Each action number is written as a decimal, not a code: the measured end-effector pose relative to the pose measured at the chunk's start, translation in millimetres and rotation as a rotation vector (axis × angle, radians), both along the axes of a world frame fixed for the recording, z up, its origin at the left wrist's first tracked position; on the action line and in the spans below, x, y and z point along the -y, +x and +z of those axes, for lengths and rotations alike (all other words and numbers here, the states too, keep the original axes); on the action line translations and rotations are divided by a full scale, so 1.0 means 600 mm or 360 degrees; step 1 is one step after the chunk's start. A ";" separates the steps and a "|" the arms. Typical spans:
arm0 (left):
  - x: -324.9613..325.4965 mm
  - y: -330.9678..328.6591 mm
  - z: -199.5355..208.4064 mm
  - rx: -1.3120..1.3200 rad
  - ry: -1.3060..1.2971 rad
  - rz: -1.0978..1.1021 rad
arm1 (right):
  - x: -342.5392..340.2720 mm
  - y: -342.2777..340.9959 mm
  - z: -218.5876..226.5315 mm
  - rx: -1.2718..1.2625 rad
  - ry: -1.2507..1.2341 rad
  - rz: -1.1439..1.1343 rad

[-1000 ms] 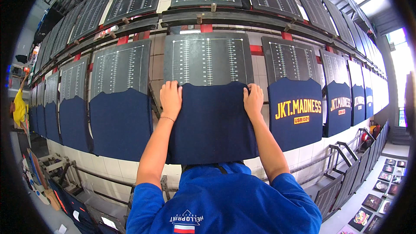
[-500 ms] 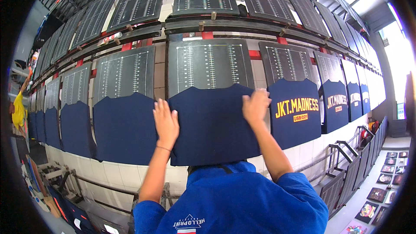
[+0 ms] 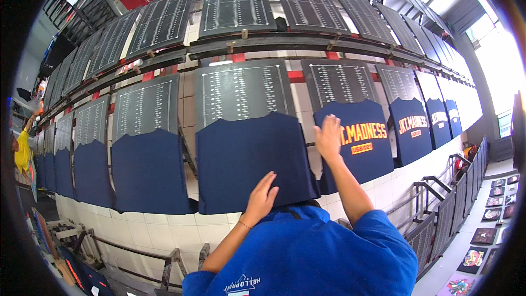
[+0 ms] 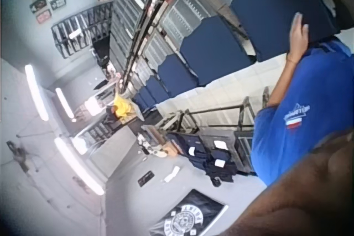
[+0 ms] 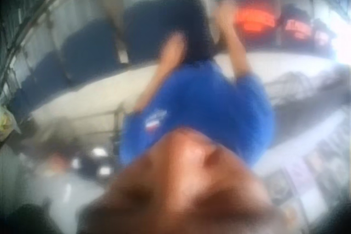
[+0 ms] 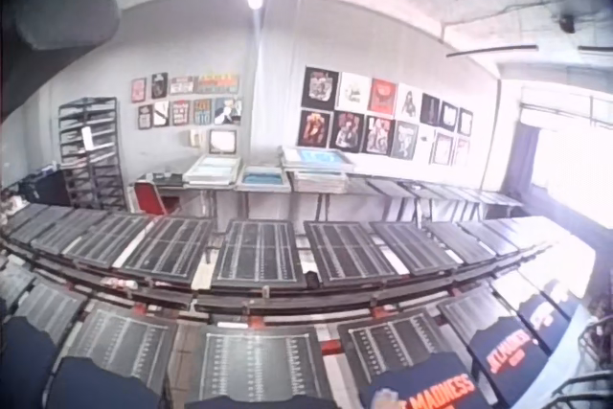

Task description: The person aligns blue fabric pieces onto a series of printing platens and then uses a heat gun to dry the ink on several printed shirts.

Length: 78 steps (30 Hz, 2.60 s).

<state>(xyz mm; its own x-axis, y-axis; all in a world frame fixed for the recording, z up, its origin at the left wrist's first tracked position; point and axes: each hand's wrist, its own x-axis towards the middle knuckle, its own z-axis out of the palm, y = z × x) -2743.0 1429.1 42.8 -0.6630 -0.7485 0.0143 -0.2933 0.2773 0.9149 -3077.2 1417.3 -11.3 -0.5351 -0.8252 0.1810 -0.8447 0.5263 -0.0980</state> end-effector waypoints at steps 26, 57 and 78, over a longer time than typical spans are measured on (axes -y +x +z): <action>-0.413 -0.507 0.080 0.0293 -0.0472 0.0661 | -0.370 -0.237 0.153 0.3451 0.0390 0.0085; -0.316 -0.467 0.027 0.0609 -0.0311 0.0470 | -0.523 -0.569 0.021 0.3124 -0.0619 -0.0691; -0.193 -0.359 -0.089 0.0456 0.0491 0.0686 | -0.545 -0.602 -0.008 0.2031 0.0005 -0.0425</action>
